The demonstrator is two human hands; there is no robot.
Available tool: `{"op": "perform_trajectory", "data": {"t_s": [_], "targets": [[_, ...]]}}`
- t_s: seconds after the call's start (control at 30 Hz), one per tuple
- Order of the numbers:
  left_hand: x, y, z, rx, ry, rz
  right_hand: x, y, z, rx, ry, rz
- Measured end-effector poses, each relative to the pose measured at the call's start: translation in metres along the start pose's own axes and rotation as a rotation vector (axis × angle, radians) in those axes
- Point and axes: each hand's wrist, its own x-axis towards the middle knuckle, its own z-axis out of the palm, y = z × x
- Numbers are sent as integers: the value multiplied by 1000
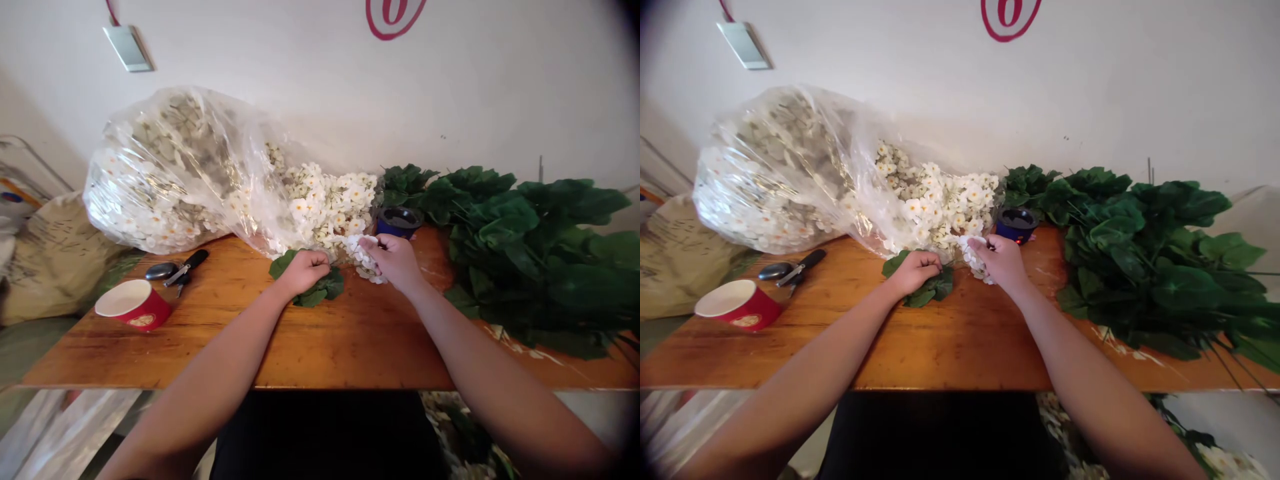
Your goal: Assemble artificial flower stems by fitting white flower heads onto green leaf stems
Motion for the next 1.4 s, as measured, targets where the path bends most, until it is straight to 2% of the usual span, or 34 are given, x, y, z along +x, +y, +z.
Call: {"op": "perform_trajectory", "data": {"t_s": [0.33, 0.63, 0.93, 1.13, 1.4], "targets": [[1, 1, 0, 15, -3, 1, 4, 8, -3, -22, -1, -6], [1, 2, 1, 9, -6, 2, 0, 2, 0, -22, -24, 2], [2, 0, 1, -7, -4, 20, 0, 2, -3, -66, 23, -14], [2, 2, 1, 7, -2, 28, -3, -3, -1, -68, -5, -9], [3, -1, 1, 13, -9, 34, -1, 3, -2, -60, 21, -11]]}}
